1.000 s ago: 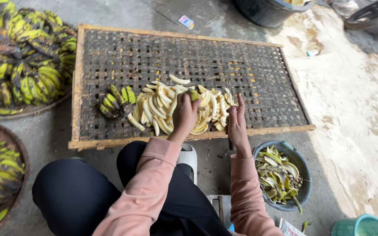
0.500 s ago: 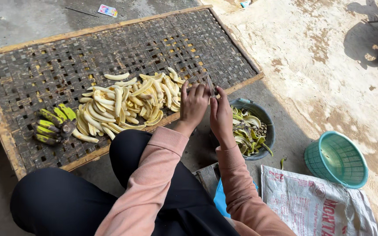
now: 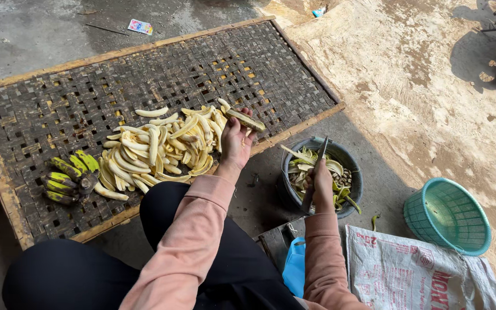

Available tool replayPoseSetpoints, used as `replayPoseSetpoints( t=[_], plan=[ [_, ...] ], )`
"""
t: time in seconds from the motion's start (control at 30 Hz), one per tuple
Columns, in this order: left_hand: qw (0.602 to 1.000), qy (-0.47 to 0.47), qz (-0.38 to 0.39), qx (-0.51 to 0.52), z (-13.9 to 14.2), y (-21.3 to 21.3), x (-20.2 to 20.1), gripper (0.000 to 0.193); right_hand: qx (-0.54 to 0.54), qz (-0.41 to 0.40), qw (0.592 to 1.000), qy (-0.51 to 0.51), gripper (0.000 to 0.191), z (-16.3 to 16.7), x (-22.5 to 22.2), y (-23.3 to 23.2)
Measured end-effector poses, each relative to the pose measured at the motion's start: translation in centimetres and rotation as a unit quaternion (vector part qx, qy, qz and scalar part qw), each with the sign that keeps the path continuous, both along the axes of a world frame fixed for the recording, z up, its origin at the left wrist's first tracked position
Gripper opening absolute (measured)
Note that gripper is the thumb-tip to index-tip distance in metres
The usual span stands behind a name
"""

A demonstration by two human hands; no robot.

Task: The person sits on the ground peeling bananas with a knife, cutting off the peel and placing the peeled bananas onto a woven bamboo tray while dropping peels into a basin. They occasionally reach into a pile of unpeeled bananas to grab the next one.

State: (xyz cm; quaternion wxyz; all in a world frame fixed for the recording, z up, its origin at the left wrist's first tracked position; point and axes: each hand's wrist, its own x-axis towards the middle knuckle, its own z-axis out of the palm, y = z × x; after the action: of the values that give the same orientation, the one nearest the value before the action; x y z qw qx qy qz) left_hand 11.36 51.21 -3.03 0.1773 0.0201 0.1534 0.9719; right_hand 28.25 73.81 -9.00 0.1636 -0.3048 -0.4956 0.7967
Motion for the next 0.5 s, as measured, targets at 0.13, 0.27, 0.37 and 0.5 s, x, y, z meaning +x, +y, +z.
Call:
replayPoseSetpoints(
  t=[0.13,0.27,0.37,0.5],
  plan=[
    [0.994,0.05,-0.017,-0.094,-0.8,-0.3,-0.8,0.025,0.239,-0.064,0.967,-0.063,0.026,1.5,0.9,0.5],
    [0.95,0.181,0.02,-0.254,-0.4,2.1,1.7,0.027,0.298,0.027,0.949,0.104,0.031,7.2,-1.5,-3.5],
    [0.88,0.324,0.101,-0.332,0.2,3.2,3.9,0.035,0.292,0.042,0.946,0.135,0.027,10.5,-5.2,-7.1],
    [0.881,0.322,0.124,-0.324,-0.1,3.2,4.6,0.036,0.31,-0.035,0.93,0.193,0.018,10.6,-8.1,-10.5]
  ],
)
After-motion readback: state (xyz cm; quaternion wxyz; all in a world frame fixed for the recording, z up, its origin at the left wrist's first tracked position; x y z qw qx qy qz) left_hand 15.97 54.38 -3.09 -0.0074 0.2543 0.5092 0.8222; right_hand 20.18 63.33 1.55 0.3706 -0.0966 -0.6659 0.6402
